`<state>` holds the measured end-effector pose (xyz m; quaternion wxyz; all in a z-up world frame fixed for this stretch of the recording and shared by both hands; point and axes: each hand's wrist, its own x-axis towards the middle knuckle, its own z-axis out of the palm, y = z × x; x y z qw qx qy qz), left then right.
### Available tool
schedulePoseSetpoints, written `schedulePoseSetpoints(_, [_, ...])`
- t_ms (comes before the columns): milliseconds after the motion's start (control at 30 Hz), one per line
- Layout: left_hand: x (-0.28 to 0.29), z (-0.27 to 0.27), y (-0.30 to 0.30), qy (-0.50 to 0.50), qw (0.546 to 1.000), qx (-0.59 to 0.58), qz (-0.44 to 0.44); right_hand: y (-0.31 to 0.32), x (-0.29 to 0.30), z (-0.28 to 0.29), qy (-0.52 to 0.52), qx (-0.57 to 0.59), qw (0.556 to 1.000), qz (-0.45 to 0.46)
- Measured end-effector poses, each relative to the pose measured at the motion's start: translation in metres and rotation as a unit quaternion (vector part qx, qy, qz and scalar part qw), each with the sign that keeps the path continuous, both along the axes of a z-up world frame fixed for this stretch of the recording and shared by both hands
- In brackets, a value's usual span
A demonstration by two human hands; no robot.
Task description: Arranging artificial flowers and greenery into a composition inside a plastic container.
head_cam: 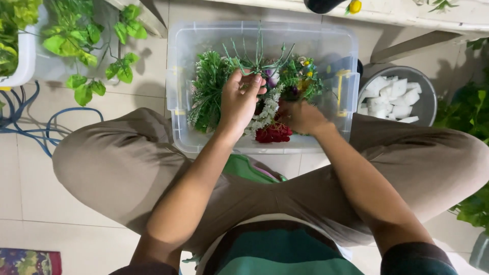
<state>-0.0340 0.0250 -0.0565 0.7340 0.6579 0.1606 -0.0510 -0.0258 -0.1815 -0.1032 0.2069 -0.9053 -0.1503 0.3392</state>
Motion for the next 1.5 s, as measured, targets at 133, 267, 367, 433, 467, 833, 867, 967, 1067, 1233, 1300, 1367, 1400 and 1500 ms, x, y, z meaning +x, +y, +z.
schedulePoseSetpoints(133, [0.000,-0.006,0.005,0.017,1.000,-0.007,-0.005,-0.001,-0.015,-0.058,0.076,-0.049,0.995,0.050])
schedulePoseSetpoints(267, [0.001,-0.013,0.006,0.010,1.000,-0.005,0.004,0.003,-0.013,-0.080,0.056,-0.102,0.992,0.039])
schedulePoseSetpoints(367, [0.003,-0.023,0.006,0.000,1.000,-0.005,0.017,0.007,-0.011,-0.083,-0.006,-0.074,0.997,0.004])
schedulePoseSetpoints(433, [0.006,-0.024,0.005,-0.004,1.000,-0.007,0.017,0.010,-0.011,-0.080,-0.050,-0.033,0.998,-0.020])
schedulePoseSetpoints(467, [0.007,-0.022,0.004,-0.002,1.000,-0.009,0.016,0.013,-0.012,-0.079,-0.018,-0.015,0.999,-0.024])
schedulePoseSetpoints(833, [0.012,-0.020,0.005,-0.008,0.999,-0.027,0.029,0.048,-0.021,-0.046,0.100,0.001,0.995,0.031])
schedulePoseSetpoints(867, [0.013,-0.020,0.006,-0.007,0.999,-0.024,0.036,0.049,-0.016,-0.036,0.093,-0.031,0.995,0.022])
schedulePoseSetpoints(967, [0.014,-0.018,0.010,-0.015,0.999,-0.011,0.050,0.030,-0.003,-0.066,0.025,-0.091,0.995,-0.016])
schedulePoseSetpoints(1067, [0.014,-0.021,0.010,-0.038,0.998,0.013,0.054,0.006,0.012,-0.106,-0.082,-0.095,0.987,-0.096])
schedulePoseSetpoints(1233, [0.009,-0.019,0.004,-0.038,0.998,0.033,0.037,-0.012,0.034,-0.116,-0.344,-0.032,0.927,-0.142])
schedulePoseSetpoints(1300, [0.009,-0.023,0.001,-0.039,0.998,0.035,0.038,-0.009,0.043,-0.105,-0.320,-0.076,0.920,-0.214])
schedulePoseSetpoints(1367, [0.009,-0.027,0.001,-0.030,0.998,0.039,0.029,-0.018,0.044,-0.119,-0.261,-0.095,0.930,-0.242])
schedulePoseSetpoints(1400, [0.010,-0.029,0.001,-0.023,0.999,0.042,0.020,-0.022,0.046,-0.126,-0.203,-0.111,0.935,-0.269])
schedulePoseSetpoints(1500, [0.010,-0.022,0.001,-0.014,0.999,0.037,0.001,-0.041,0.039,-0.164,-0.103,-0.032,0.926,-0.362])
